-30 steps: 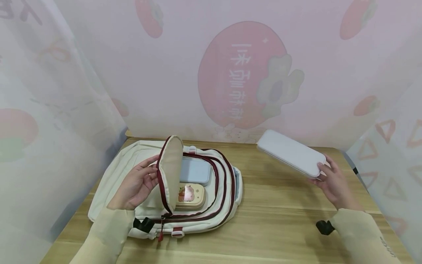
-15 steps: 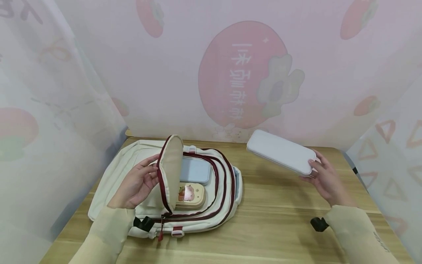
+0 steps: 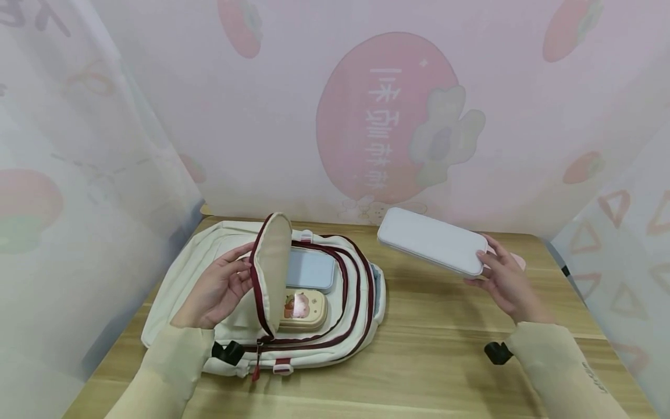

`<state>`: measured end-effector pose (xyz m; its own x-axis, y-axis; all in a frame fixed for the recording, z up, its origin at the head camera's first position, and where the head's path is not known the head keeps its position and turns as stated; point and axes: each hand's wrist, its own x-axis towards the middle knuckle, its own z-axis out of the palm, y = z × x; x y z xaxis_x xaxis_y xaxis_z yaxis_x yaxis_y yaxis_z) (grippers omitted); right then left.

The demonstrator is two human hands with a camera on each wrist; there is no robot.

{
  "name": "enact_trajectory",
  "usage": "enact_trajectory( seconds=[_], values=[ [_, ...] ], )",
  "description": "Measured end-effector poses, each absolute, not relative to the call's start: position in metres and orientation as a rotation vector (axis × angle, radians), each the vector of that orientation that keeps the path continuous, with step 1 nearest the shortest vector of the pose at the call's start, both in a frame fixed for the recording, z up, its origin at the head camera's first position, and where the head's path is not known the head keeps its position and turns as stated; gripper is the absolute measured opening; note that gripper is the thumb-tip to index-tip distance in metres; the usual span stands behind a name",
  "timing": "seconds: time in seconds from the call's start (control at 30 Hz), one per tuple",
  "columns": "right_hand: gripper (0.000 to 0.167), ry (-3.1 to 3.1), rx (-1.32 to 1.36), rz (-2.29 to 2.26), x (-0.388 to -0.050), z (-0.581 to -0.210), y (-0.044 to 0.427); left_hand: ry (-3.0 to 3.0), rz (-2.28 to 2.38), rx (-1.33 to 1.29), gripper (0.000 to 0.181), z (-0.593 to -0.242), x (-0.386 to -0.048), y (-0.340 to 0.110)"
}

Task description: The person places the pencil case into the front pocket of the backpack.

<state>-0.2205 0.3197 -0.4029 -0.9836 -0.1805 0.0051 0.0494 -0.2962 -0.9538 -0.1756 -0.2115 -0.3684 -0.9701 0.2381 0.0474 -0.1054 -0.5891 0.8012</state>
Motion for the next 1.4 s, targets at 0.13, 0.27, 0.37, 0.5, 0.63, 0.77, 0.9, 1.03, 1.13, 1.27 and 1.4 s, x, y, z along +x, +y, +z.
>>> enact_trajectory(
  seconds=[0.13,0.27,0.37,0.5,0.63,0.77,0.9,1.03,1.13,1.27,1.4],
  values=[
    [0.036,1.778,-0.179,-2.401,-0.222,-0.402,0.317,1.308,2.631,0.224,0.038,-0.368,-0.176,-0.211],
    [0.036,1.775,-0.219,-2.393,-0.223,-0.403,0.314,1.324,2.626,0.226,0.04,-0.366,-0.177,-0.21],
    [0.034,1.777,-0.235,-2.38,-0.224,-0.403,0.31,1.338,2.619,0.226,0.04,-0.366,-0.178,-0.209],
    [0.034,1.792,-0.243,-2.349,-0.224,-0.404,0.304,1.34,2.617,0.224,0.04,-0.365,-0.178,-0.208],
    [0.036,1.792,-0.281,-2.325,-0.224,-0.405,0.298,1.345,2.616,0.218,0.04,-0.365,-0.179,-0.207],
    [0.037,1.788,-0.306,-2.312,-0.225,-0.406,0.292,1.358,2.611,0.222,0.04,-0.364,-0.179,-0.207],
    [0.037,1.801,-0.281,-2.297,-0.225,-0.407,0.284,1.369,2.605,0.23,0.04,-0.363,-0.179,-0.206],
    [0.04,1.824,-0.238,-2.271,-0.224,-0.408,0.276,1.384,2.598,0.215,0.039,-0.361,-0.179,-0.205],
    [0.044,1.84,-0.224,-2.247,-0.224,-0.409,0.269,1.387,2.597,0.209,0.039,-0.361,-0.179,-0.205],
    [0.051,1.859,-0.203,-2.211,-0.224,-0.411,0.26,1.358,2.603,0.228,0.038,-0.362,-0.18,-0.206],
    [0.058,1.876,-0.197,-2.17,-0.223,-0.413,0.253,1.327,2.605,0.25,0.039,-0.363,-0.18,-0.206]
  ],
)
